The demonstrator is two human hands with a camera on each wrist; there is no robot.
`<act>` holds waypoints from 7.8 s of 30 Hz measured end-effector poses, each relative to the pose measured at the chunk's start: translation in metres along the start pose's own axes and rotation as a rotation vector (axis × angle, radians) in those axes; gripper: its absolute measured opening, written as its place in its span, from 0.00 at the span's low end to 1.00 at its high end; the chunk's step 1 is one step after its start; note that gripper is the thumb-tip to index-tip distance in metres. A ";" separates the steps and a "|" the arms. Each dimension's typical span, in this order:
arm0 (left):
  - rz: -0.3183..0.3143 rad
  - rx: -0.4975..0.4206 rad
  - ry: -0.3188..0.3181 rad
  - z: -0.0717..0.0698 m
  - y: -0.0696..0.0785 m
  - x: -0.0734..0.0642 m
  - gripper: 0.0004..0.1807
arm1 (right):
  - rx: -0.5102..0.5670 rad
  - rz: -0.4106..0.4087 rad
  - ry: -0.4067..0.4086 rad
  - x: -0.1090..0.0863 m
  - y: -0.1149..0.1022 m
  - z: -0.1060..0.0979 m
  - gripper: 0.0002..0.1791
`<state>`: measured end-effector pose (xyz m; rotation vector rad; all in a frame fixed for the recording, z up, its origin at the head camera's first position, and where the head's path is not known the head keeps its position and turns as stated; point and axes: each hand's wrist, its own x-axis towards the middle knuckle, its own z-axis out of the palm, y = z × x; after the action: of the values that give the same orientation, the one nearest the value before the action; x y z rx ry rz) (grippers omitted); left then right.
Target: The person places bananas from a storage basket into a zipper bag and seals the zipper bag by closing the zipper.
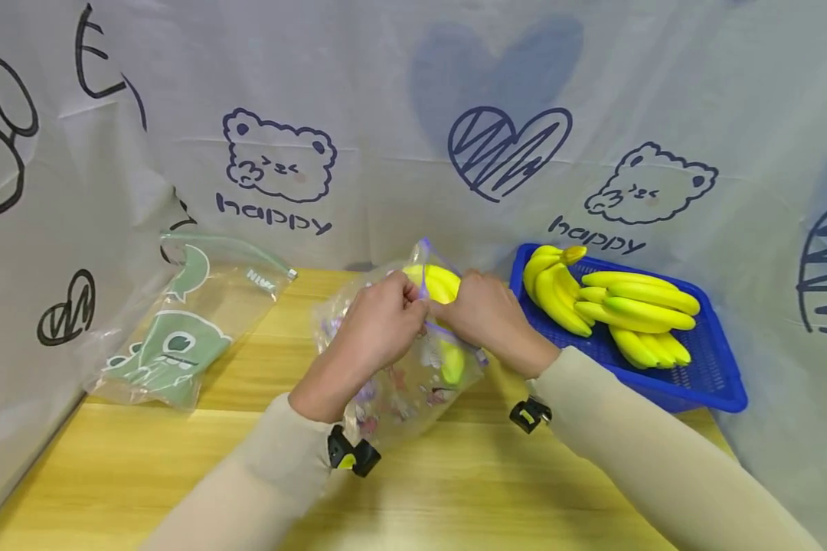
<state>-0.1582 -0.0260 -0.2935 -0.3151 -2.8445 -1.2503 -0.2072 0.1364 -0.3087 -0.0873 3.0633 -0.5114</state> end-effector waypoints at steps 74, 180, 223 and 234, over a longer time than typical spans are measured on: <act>-0.036 0.539 0.084 -0.029 -0.027 -0.019 0.07 | 0.168 -0.281 -0.092 -0.020 0.027 -0.050 0.10; -0.047 0.301 0.126 -0.024 -0.032 -0.011 0.09 | -0.319 0.060 0.212 -0.013 0.305 -0.053 0.39; -0.048 0.307 0.122 -0.025 -0.034 -0.014 0.10 | -0.371 0.231 -0.134 -0.001 0.278 -0.075 0.65; -0.055 0.310 0.127 -0.028 -0.040 -0.015 0.11 | -0.461 0.172 0.028 -0.024 0.229 -0.097 0.58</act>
<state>-0.1531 -0.0750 -0.3049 -0.1438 -2.8908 -0.7845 -0.1985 0.3859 -0.2910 0.1712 3.1085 0.2074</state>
